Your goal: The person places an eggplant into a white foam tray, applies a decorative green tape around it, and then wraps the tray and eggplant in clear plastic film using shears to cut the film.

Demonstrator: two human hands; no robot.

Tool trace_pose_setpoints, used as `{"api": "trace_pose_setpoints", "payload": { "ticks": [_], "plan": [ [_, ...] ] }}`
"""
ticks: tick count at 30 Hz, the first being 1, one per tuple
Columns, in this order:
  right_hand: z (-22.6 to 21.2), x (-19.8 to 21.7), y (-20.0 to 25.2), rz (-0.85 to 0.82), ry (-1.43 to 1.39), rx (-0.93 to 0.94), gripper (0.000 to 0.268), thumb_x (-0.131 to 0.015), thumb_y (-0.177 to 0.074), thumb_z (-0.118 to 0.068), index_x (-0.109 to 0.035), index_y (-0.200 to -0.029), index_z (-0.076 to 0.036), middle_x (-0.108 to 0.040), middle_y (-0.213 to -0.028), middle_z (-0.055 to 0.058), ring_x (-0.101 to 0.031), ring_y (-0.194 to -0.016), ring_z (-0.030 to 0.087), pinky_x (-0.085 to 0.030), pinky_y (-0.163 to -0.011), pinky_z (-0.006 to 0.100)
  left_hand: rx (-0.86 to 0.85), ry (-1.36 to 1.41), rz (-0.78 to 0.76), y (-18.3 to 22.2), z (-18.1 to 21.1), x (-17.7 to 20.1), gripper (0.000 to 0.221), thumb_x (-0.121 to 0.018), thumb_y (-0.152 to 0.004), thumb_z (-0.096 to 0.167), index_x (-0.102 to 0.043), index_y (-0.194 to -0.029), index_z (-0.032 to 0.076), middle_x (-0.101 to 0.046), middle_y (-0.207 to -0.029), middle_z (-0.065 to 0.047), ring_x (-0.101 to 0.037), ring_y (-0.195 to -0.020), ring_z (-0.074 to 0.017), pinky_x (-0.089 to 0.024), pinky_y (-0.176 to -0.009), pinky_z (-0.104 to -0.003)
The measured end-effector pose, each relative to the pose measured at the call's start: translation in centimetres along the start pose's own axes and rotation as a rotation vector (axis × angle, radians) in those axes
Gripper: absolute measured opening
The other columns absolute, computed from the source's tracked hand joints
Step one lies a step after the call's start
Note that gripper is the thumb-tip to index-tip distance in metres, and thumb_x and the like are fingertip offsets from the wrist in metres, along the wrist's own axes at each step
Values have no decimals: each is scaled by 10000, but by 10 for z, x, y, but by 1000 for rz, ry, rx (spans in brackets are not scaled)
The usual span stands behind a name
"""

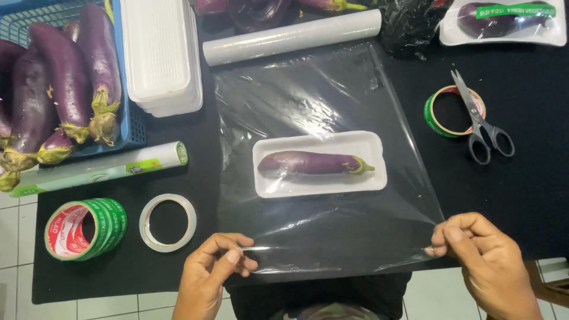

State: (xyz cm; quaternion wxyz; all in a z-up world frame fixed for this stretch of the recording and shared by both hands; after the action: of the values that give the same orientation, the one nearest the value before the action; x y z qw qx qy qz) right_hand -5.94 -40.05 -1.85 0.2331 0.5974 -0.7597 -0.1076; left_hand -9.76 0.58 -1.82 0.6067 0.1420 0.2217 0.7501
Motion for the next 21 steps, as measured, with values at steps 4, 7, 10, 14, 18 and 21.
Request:
{"api": "trace_pose_setpoints", "payload": {
  "ticks": [4,7,10,14,18,21],
  "plan": [
    [-6,-10,1,37,138,-72,189,-606,-1053,1,-650,-916,123,-639,-761,242,-622,-680,301,-588,-723,416,60,-70,42,-1,0,-3,166,-647,-915,96,-754,-876,-25,-785,-1032,-159,-757,-625,-287,-572,-611,-362],
    [1,-8,-5,4,163,-54,182,-593,-1062,-17,-664,-946,103,-672,-790,235,-626,-689,291,-557,-725,396,71,-67,26,-4,-5,-4,195,-682,-912,132,-754,-977,-37,-690,-686,-174,-712,-574,-261,-540,-580,-346],
    [6,-12,-14,-113,-94,-3,241,-495,-1075,-111,-566,-940,75,-767,-1150,346,-680,-740,334,-564,-702,396,-54,-49,-85,-11,3,-13,171,-672,-888,222,-619,-772,109,-712,-1380,-174,-674,-495,-175,-584,-573,-291],
    [-4,-31,-24,-230,-227,90,231,-463,-1070,-208,-544,-946,-31,-699,-1354,369,-744,-1207,418,-645,-835,394,-190,-118,-145,-21,10,-28,195,-675,-880,243,-637,-743,109,-519,-1574,-201,-672,-476,-112,-606,-573,-255],
    [-4,-42,-31,-312,-326,107,185,-442,-1073,-201,-526,-995,-55,-645,-1383,413,-701,-1280,448,-635,-916,412,-217,-113,-153,-26,6,-34,165,-686,-886,235,-670,-787,104,-448,-1595,-249,-667,-502,-100,-648,-573,-269],
    [-8,-46,-32,-293,-313,103,183,-433,-1075,-193,-525,-1000,-54,-677,-1370,366,-712,-1275,428,-635,-907,421,-199,-122,-132,-24,5,-35,160,-689,-885,218,-674,-778,100,-474,-1598,-204,-673,-489,-108,-641,-595,-258]
  ]
}}
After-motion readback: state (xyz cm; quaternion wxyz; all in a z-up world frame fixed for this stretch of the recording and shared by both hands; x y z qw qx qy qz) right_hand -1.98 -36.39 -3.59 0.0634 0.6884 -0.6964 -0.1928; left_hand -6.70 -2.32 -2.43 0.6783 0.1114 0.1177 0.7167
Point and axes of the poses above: each hand's wrist, its own y-axis away from the middle knuckle, its own x-axis out of the back of the hand, z = x × y, the point moved 1 cm from there along -y, towards the middle knuckle
